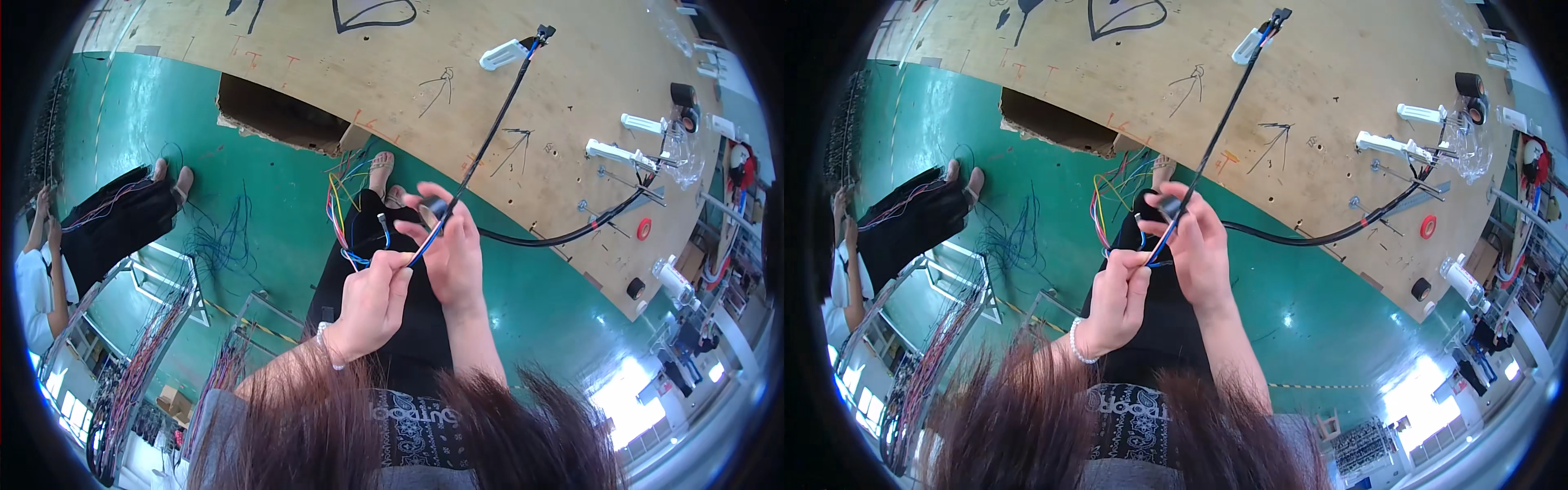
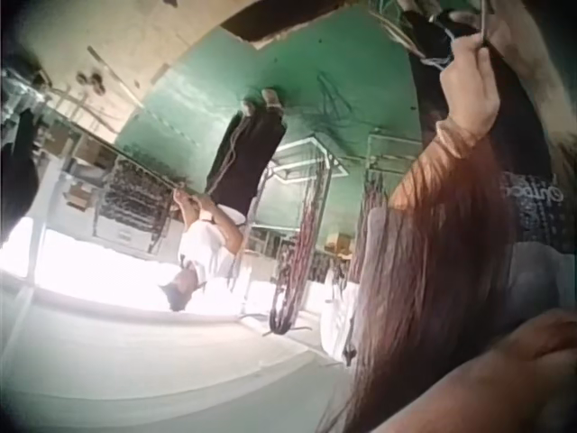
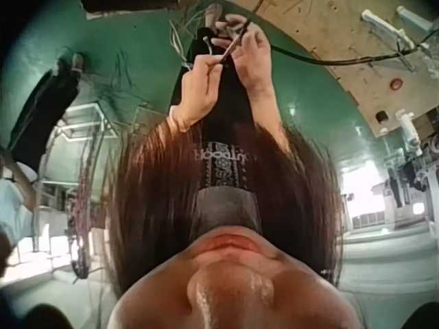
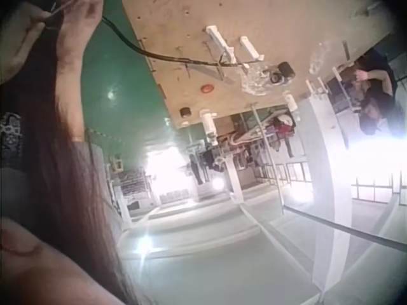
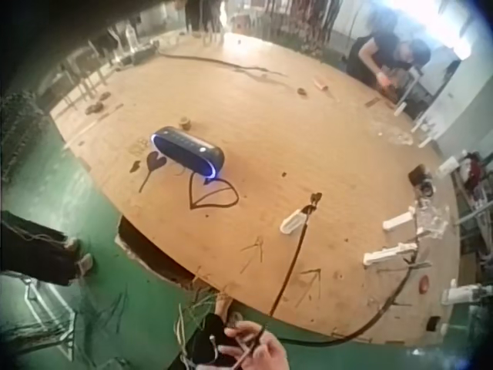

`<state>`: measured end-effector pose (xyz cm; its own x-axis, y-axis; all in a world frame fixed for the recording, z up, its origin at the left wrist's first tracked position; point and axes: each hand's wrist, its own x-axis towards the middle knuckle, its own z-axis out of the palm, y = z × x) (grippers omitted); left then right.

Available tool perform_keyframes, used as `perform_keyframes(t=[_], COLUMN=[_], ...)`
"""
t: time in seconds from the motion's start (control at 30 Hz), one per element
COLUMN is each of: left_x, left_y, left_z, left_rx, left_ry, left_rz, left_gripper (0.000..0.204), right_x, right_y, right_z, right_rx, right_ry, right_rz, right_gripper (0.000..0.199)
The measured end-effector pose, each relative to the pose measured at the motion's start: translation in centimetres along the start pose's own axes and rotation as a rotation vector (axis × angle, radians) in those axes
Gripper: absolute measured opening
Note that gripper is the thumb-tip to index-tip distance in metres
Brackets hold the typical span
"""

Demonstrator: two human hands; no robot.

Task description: Assembling a wire harness by wrapping cables with electrical tape and attaching connectors.

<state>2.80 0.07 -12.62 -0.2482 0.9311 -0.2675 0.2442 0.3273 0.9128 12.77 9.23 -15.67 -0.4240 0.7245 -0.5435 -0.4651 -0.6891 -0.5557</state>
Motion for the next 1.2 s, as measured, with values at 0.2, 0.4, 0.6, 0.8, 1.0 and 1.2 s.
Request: perform_keyframes(t=[0.2,0.4,0.6,0.8,1.0,1.2], left_x=[-0.5,-0.6,-1.0,-3.0,-4.0,-6.0], left_y=[-1.0,0.0,0.2,-1.0,-2.2,-2.5], left_z=[0.6,0.6,-0.3,0.1,-0.4,-0.9], left_rx=[0.146,-0.005,-0.245,0.184,0.087,-0.423], left_ry=[0.026,0.024,-0.102,0.004,0.069,-0.094], left_rz=[0.205,0.042,-0.213,0.192,0.26,-0.263], left_gripper=[0.019,0.015,0.011,0.022,0.014,0.006], right_x=[-4.2,-0.7,-3.6,-4.0,-0.1,-6.3], right_y=[-4.7,-1.5,0.7,-4.5,0.1,-0.5], right_z=[2.8,1.0,-1.2,4.3,-0.9,0.5], right_rx=[-1.348,-0.449,-0.331,-1.248,-0.482,-0.765], right_ry=[-0.17,0.079,0.052,-0.084,-0.143,-0.027], right_rz=[-0.521,-0.056,-0.222,-0.431,-0.105,-0.36], right_gripper=[0.022,0.033,0.032,0.012,0.025,0.036])
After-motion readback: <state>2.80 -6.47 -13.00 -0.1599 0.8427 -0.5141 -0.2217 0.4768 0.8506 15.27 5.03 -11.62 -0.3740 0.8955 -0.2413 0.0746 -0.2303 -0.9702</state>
